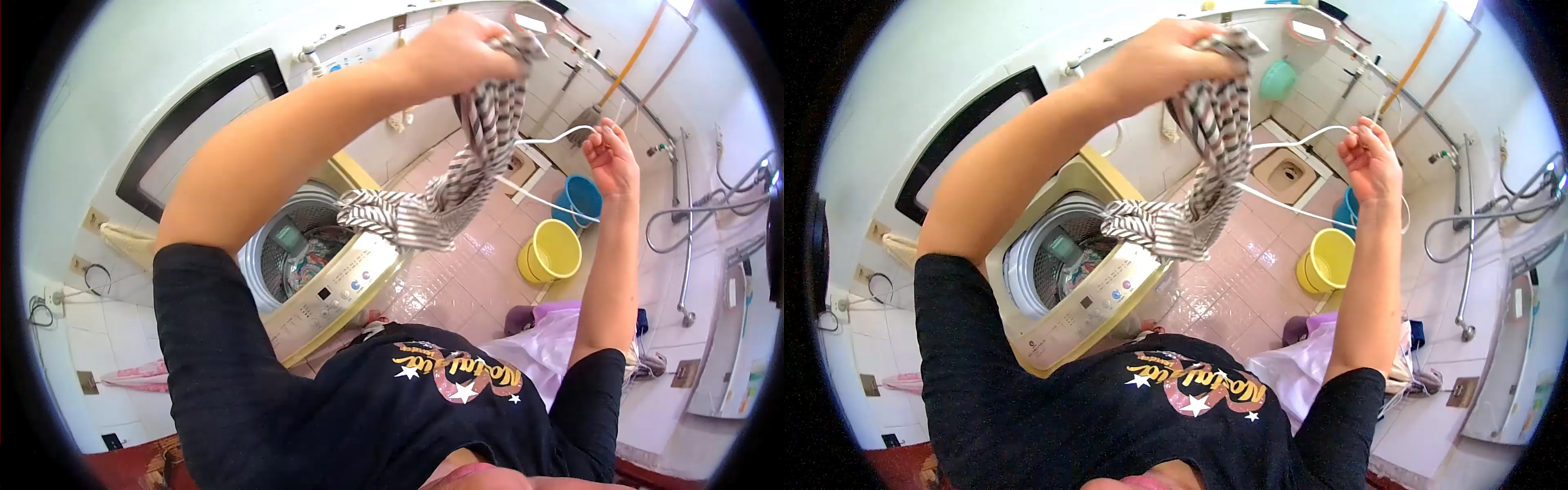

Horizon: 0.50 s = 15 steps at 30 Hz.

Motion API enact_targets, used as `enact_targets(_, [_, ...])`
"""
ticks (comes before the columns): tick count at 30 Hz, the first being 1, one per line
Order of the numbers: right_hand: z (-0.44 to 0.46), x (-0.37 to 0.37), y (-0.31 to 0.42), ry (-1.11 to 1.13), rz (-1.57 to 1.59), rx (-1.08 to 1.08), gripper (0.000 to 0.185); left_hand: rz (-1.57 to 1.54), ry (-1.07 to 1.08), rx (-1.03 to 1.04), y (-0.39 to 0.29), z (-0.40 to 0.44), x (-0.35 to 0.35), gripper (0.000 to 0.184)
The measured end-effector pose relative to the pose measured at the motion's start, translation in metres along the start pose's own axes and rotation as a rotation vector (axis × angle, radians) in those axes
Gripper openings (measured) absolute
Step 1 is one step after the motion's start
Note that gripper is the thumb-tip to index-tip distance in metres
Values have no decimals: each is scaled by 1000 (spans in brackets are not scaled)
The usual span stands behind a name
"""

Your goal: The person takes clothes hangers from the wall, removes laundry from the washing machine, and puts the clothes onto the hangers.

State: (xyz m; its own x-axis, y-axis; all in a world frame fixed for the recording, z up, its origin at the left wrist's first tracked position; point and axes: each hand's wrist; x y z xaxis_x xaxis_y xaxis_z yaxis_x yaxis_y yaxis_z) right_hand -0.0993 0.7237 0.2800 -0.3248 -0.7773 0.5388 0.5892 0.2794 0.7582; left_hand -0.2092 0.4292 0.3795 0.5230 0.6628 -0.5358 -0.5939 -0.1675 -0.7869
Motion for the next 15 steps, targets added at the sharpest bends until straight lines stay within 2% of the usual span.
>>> enact_targets(1, [-6,9,4,-10,-9,-12,16,69,-34,93,-4,9,15,39])
enact_targets(3, [-17,31,18,309,11,29,15,318,-39,312,-17,23,52,30])
enact_targets(4, [-31,58,25,257,-76,-10,15,307,-32,334,-31,23,67,30])
enact_targets(5, [-41,77,32,206,-159,-49,14,445,-109,355,-48,19,79,30])
enact_targets(6, [-33,57,27,281,-84,-35,15,584,-187,373,-61,19,88,30])
enact_targets(7, [-39,58,33,272,-92,-51,15,579,-183,391,-68,26,93,30])
enact_targets(9, [-54,69,46,209,147,49,17,295,-401,326,-77,48,97,32])
enact_targets(10, [-41,33,41,456,369,89,20,183,-398,313,-80,60,95,34])
enact_targets(11, [-45,48,48,460,354,80,20,172,-403,326,-87,62,103,34])
enact_targets(13, [-60,89,62,-122,65,-267,21,318,-214,428,-103,59,121,38])
enact_targets(15, [-45,79,75,-113,155,-336,21,274,-141,494,-123,34,118,39])
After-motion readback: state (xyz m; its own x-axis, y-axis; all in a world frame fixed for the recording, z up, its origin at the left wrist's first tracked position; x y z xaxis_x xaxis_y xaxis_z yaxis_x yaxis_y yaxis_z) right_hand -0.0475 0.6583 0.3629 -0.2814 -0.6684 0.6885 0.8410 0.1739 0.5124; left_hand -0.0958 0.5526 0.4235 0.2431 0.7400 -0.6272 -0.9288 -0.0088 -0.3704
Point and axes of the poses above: each hand's wrist, its own z-axis towards the middle knuckle, its own x-axis out of the palm, y = z × x, and after that the axes turned 12 degrees about -x, right-handed
